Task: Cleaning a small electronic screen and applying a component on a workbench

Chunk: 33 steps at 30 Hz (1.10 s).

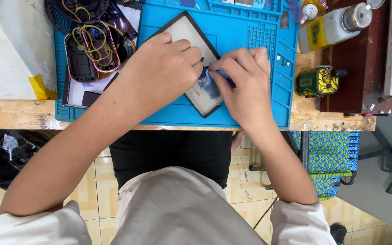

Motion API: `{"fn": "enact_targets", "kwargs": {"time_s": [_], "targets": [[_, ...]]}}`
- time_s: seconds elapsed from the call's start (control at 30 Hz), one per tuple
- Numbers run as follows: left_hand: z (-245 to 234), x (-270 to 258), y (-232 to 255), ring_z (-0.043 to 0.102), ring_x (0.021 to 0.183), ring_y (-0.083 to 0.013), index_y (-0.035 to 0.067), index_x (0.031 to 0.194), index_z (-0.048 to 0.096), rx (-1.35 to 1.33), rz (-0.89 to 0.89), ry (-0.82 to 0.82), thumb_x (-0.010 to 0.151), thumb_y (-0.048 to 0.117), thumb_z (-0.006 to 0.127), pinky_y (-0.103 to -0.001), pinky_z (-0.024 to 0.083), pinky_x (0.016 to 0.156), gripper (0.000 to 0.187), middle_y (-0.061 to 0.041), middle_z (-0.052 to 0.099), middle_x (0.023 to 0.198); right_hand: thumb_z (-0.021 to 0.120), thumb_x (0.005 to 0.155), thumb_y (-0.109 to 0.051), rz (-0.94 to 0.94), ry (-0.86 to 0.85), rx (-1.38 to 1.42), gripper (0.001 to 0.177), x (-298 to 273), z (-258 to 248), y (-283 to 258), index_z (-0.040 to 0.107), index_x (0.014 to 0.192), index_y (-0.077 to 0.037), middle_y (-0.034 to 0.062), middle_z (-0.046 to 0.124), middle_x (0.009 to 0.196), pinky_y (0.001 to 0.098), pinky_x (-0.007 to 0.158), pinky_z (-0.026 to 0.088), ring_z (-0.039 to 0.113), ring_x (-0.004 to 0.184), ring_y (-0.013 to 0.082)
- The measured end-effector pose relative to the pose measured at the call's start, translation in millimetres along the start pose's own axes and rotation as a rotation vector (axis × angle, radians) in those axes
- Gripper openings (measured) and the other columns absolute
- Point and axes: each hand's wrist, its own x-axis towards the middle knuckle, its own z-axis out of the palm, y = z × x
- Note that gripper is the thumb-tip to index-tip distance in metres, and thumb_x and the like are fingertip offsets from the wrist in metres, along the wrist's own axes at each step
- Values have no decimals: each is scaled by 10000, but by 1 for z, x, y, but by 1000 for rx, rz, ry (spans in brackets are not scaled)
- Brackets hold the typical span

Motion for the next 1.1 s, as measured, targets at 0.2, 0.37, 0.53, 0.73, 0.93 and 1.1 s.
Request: {"fn": "enact_targets", "kwargs": {"time_s": [0.2, 0.37, 0.53, 0.73, 0.93, 1.1], "targets": [[5, 1, 6, 681, 884, -159, 307, 903, 735, -40, -23, 55, 1017, 146, 764, -326, 510, 759, 200, 93, 667, 888, 834, 1153, -136, 67, -58, -85, 70, 7, -1, -4, 807, 1209, -168, -28, 754, 1201, 500, 894, 370, 503, 1090, 342], [4, -1, 5, 650, 859, -153, 303, 871, 713, -54, -14, 34, 1004, 92, 778, -321, 504, 764, 258, 90, 631, 868, 848, 1118, -141, 92, -71, -111, 73, 13, -1, -6, 796, 1086, -182, -58, 701, 1138, 502, 892, 323, 517, 1103, 311], [6, -3, 6, 633, 854, -169, 284, 856, 702, -71, -16, 56, 1002, 100, 776, -335, 487, 757, 247, 76, 622, 868, 791, 1104, -72, 101, -42, -133, 77, 11, 5, -11, 764, 1108, -143, -13, 680, 1128, 512, 890, 320, 516, 1100, 321], [1, -4, 3, 625, 879, -168, 259, 925, 707, -71, -15, 39, 1062, 82, 769, -334, 477, 759, 233, 64, 603, 910, 888, 1157, -185, 50, -72, -107, 53, 7, -2, 3, 837, 1168, -195, -39, 716, 1185, 523, 943, 304, 522, 1122, 326], [-4, -3, 3, 630, 873, -165, 272, 917, 681, -68, 7, 28, 1055, 100, 777, -338, 481, 775, 241, 68, 582, 919, 823, 1092, -84, 9, -31, -156, 86, 10, 2, -3, 763, 1124, -136, 11, 676, 1141, 518, 924, 313, 546, 1117, 341], [-9, -3, 3, 630, 864, -172, 258, 919, 676, -73, -5, 11, 1037, 79, 759, -341, 493, 768, 231, 60, 590, 922, 881, 1161, -157, 39, -46, -31, 76, 1, 3, 10, 814, 1168, -192, -35, 687, 1179, 499, 962, 285, 536, 1133, 304]]}}
